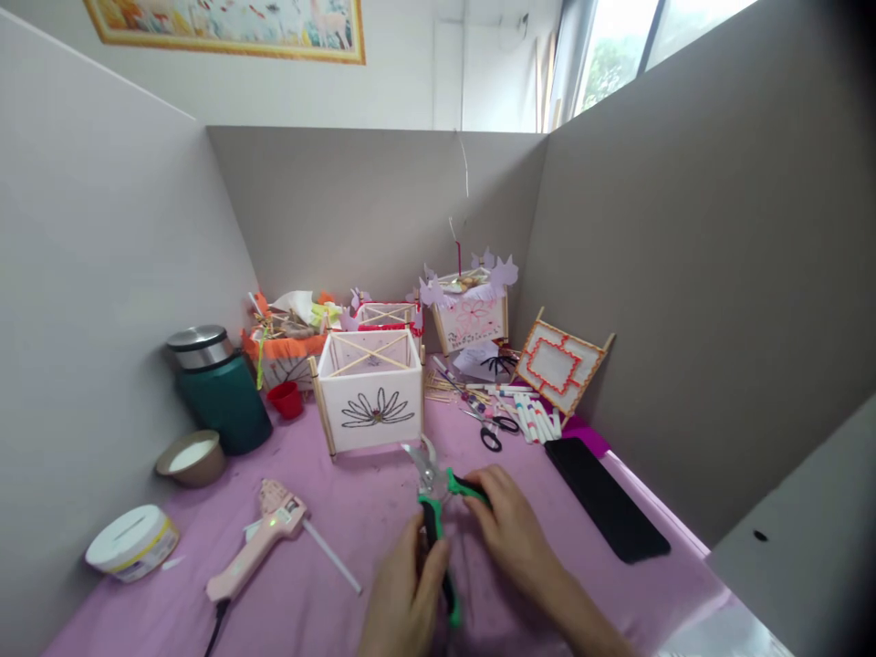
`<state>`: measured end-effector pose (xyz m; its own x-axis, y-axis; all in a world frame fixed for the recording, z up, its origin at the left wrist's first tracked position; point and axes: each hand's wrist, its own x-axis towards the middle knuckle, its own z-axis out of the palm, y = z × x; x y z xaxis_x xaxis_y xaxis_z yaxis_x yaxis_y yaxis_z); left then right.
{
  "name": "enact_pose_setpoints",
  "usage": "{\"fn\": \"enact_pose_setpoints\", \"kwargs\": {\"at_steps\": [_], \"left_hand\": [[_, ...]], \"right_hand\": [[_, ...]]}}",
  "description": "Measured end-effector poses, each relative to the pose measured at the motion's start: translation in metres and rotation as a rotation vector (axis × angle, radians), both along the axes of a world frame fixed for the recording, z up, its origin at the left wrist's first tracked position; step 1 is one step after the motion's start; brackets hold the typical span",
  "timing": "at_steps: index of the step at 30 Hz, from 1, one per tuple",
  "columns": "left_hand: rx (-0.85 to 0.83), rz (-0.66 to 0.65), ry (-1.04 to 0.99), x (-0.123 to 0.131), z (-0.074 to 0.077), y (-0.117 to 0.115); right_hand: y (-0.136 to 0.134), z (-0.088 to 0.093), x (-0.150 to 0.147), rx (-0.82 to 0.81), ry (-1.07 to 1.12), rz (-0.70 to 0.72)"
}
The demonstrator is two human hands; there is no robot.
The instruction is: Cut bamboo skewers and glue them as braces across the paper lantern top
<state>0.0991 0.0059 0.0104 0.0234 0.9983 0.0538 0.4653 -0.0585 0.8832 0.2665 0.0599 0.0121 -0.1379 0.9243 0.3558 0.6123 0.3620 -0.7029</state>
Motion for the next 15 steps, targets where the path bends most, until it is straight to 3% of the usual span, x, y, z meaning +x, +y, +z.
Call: {"fn": "enact_pose_setpoints", "kwargs": {"at_steps": [5,10,12,15], "left_hand": [[0.278,0.284,-0.039,0.015,0.002,-0.004],[0.555,0.296,-0.009,0.034,0.006,-0.008],[0.618,0.330,0.007,0.039,0.008,-0.006],[0.722,0.327,0.059,0.026,0.021,0.008]], "right_hand": [[-0.028,-0.002,-0.040,-0.102,0.439,0.109],[-0.031,0.007,-0.053,-0.408,0.890,0.307],[-0.027,0.009,-0.056,-0.538,1.031,0.319],[-0.016,0.009,-0.057,-0.555,1.166,0.273]]}}
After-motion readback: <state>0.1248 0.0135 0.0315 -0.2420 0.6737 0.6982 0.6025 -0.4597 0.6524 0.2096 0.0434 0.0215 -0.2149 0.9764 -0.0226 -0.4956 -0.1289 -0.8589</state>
